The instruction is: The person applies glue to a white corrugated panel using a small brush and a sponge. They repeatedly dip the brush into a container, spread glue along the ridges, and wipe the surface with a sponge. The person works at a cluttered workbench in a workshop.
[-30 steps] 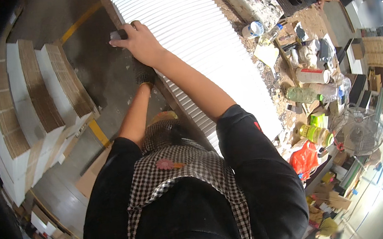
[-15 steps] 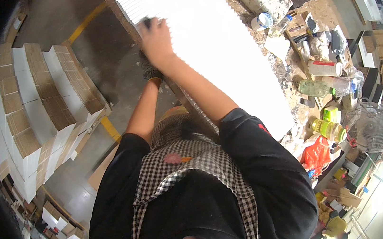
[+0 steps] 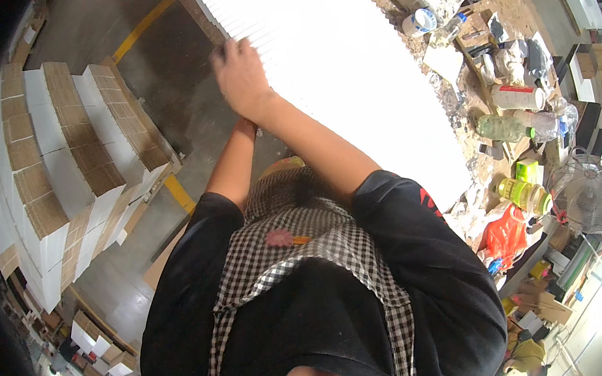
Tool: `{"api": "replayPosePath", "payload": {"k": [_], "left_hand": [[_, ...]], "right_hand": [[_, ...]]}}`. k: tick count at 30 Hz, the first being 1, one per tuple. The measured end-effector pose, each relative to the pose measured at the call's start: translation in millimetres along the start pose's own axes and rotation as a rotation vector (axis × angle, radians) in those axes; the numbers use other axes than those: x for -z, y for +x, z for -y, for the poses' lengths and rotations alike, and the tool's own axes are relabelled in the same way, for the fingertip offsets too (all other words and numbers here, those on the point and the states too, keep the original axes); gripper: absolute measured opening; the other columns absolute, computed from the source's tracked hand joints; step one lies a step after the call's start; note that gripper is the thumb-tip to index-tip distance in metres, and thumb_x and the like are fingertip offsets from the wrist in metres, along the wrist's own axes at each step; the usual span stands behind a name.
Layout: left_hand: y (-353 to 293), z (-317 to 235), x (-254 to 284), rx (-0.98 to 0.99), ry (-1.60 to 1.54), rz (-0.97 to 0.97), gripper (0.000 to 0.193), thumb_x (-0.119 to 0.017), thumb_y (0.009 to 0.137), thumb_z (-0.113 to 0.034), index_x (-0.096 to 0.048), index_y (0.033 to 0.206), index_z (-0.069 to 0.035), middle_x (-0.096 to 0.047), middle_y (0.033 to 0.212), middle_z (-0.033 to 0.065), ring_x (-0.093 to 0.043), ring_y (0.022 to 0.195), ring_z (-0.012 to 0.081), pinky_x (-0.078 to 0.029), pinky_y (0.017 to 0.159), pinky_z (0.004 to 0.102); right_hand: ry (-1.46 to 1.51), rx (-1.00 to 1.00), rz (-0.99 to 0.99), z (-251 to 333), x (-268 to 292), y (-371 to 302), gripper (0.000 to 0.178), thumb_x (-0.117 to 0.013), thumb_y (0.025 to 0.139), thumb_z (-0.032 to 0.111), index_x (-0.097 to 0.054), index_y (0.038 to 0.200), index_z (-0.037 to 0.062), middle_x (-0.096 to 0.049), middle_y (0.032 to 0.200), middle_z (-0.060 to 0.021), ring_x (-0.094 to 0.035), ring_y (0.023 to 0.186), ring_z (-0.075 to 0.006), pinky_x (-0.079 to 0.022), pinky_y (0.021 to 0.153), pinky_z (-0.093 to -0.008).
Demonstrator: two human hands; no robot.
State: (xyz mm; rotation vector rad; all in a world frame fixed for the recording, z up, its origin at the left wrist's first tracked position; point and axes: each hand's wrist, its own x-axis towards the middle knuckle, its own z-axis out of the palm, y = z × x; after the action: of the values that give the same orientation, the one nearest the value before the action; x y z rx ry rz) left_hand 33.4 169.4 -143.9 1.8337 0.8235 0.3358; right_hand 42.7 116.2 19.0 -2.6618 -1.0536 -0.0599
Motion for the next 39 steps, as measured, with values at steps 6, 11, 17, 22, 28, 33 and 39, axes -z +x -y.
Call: {"api": "replayPosePath", "payload": {"k": [6,11,17,22,28,33,39], "left_hand": [[-3.0,-21.3,1.8,0.072,0.012,-0.011,0.049,-0.039,0.11,-0.03,-0.042,0.15,-0.002,-0.051,0.149,0.0226,-0.051,0.133,0.0387,-0.041,0.11,0.0452],[-1.3,4.0,-1.2,0.134,-0.209,0.057,0.05,-0.039,0.109,-0.033,-0.045,0.146,0.001,-0.057,0.14,0.0272,-0.055,0.127,0.0446,-0.044,0.105,0.0495],[9.2,20.2,-3.9,0.044,-0.443,0.084,0.057,-0.041,0.108,-0.042,-0.046,0.143,0.003,-0.056,0.137,0.031,-0.054,0.126,0.0473,-0.045,0.103,0.051],[0.2,-5.4,-7.0,0.084,0.099,-0.143,0.061,-0.048,0.105,-0.047,-0.05,0.141,0.002,-0.061,0.13,0.0304,-0.058,0.12,0.047,-0.046,0.101,0.0506],[-2.1,-6.1,-0.5,0.086,0.145,-0.12,0.056,-0.05,0.105,-0.042,-0.046,0.146,-0.002,-0.061,0.131,0.0274,-0.059,0.12,0.0442,-0.047,0.1,0.0491],[1.6,-6.8,-2.2,0.092,0.194,-0.11,0.053,-0.05,0.105,-0.037,-0.044,0.148,-0.005,-0.062,0.13,0.0254,-0.06,0.119,0.0426,-0.047,0.099,0.0483],[-2.1,-7.7,8.0,0.091,-0.022,0.031,0.063,-0.043,0.106,-0.045,-0.045,0.146,0.003,-0.049,0.147,0.031,-0.047,0.136,0.0456,-0.044,0.108,0.0486]], "right_hand": [[-0.027,-0.248,-0.152,-41.8,32.1,6.4,0.051,-0.063,0.083,0.009,-0.06,0.133,-0.0002,-0.056,0.13,-0.0176,-0.053,0.108,-0.0392,-0.042,0.104,-0.0527],[-0.414,-0.016,-0.093,-24.0,-1.4,12.8,0.048,-0.066,0.085,0.013,-0.061,0.129,-0.0053,-0.056,0.126,-0.02,-0.052,0.111,-0.0378,-0.047,0.097,-0.0479],[0.315,0.053,-0.26,0.5,4.0,-3.2,0.046,-0.062,0.083,0.002,-0.062,0.129,0.0049,-0.056,0.11,-0.0271,-0.053,0.105,-0.0425,-0.047,0.096,-0.0496],[0.063,-0.449,-0.287,-64.1,21.9,-1.0,0.044,-0.058,0.088,-0.001,-0.054,0.131,-0.0049,-0.053,0.115,-0.0319,-0.053,0.103,-0.0458,-0.051,0.088,-0.0495],[0.409,0.153,-0.124,15.6,-10.3,-21.0,0.046,-0.061,0.086,0.004,-0.059,0.132,-0.0011,-0.053,0.113,-0.0316,-0.052,0.108,-0.0449,-0.045,0.099,-0.0518],[0.328,-0.227,-0.264,-40.6,40.4,-22.6,0.047,-0.061,0.091,0.003,-0.059,0.138,0.0074,-0.054,0.115,-0.0304,-0.052,0.105,-0.0433,-0.047,0.091,-0.0511],[0.222,-0.229,-0.15,-5.3,10.6,-27.2,0.048,-0.058,0.091,0.009,-0.056,0.138,0.0016,-0.05,0.12,-0.0308,-0.051,0.112,-0.0468,-0.048,0.095,-0.0516]]}}
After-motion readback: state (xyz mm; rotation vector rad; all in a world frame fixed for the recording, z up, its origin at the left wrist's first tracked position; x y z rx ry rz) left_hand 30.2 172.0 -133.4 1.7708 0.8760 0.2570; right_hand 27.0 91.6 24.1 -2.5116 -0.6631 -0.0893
